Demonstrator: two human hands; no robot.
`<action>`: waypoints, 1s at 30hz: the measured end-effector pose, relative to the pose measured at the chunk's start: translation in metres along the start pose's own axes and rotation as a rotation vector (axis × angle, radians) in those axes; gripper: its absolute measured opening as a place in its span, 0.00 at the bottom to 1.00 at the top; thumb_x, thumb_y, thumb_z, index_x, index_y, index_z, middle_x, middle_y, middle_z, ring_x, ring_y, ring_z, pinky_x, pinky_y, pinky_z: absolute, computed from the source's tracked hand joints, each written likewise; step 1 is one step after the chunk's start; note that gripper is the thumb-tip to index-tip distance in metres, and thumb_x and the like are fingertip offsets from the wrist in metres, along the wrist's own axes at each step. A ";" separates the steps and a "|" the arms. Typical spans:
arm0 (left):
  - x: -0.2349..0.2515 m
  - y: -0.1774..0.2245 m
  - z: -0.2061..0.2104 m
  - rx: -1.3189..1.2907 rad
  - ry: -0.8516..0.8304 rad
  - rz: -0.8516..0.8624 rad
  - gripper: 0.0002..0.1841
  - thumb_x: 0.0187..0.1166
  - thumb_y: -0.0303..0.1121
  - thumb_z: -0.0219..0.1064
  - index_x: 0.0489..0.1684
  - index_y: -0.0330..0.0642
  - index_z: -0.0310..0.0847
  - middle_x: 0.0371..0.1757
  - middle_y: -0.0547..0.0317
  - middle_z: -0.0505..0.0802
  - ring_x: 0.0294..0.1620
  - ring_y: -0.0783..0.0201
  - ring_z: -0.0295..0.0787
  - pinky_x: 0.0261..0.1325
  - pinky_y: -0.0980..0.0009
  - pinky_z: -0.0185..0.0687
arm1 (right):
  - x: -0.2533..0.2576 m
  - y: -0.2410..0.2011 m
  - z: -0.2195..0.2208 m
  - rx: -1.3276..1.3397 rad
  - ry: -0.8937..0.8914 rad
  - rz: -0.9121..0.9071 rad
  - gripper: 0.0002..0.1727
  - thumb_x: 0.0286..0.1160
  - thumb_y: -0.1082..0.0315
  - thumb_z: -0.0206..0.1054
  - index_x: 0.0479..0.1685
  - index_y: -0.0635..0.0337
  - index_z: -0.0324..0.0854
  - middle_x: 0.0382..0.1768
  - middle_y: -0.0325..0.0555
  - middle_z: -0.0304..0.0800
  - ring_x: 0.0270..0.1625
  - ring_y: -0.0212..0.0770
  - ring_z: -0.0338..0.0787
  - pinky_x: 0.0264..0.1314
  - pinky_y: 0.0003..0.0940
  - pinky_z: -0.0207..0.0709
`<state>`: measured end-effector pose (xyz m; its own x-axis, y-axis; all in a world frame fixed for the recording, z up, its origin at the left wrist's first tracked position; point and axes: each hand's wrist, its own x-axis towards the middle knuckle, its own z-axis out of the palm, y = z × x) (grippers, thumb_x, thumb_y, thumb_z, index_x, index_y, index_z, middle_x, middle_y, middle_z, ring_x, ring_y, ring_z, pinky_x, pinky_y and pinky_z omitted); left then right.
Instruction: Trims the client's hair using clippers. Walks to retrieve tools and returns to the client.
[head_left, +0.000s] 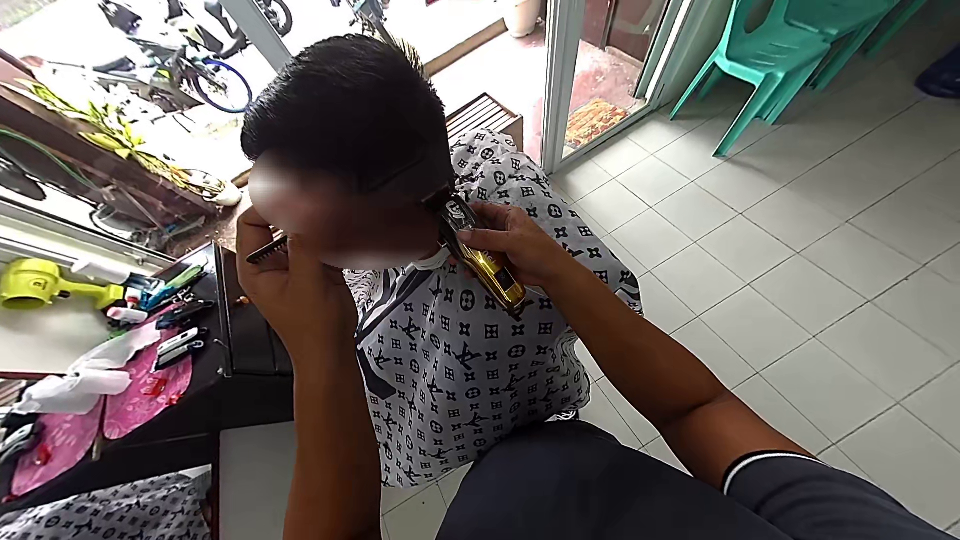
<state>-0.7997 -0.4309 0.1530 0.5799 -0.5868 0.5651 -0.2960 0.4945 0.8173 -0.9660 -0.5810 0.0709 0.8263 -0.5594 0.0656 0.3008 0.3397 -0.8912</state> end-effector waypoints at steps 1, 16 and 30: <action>0.000 0.000 0.000 -0.005 0.001 -0.002 0.03 0.92 0.31 0.53 0.53 0.48 0.70 0.50 0.58 0.97 0.46 0.64 0.98 0.43 0.74 0.94 | 0.000 0.000 0.002 -0.022 0.004 -0.029 0.27 0.74 0.70 0.69 0.73 0.69 0.69 0.50 0.55 0.89 0.43 0.46 0.95 0.42 0.41 0.93; 0.035 -0.030 -0.079 -0.176 -0.027 -0.376 0.05 0.92 0.33 0.46 0.55 0.52 0.67 0.40 0.65 0.96 0.36 0.70 0.95 0.41 0.76 0.90 | -0.051 0.008 0.041 -0.701 -0.054 -0.035 0.40 0.65 0.56 0.79 0.79 0.55 0.70 0.55 0.43 0.90 0.48 0.32 0.92 0.49 0.31 0.89; 0.000 -0.057 -0.089 0.081 -0.144 -0.176 0.10 0.83 0.28 0.54 0.59 0.47 0.70 0.19 0.78 0.82 0.17 0.81 0.77 0.22 0.83 0.74 | -0.037 0.003 0.077 -0.144 -0.002 0.062 0.29 0.74 0.61 0.73 0.75 0.58 0.71 0.50 0.52 0.91 0.43 0.46 0.95 0.42 0.43 0.93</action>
<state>-0.7153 -0.4020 0.0960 0.5154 -0.7478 0.4184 -0.2627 0.3269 0.9078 -0.9596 -0.5015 0.1005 0.8421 -0.5393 0.0090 0.1778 0.2618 -0.9486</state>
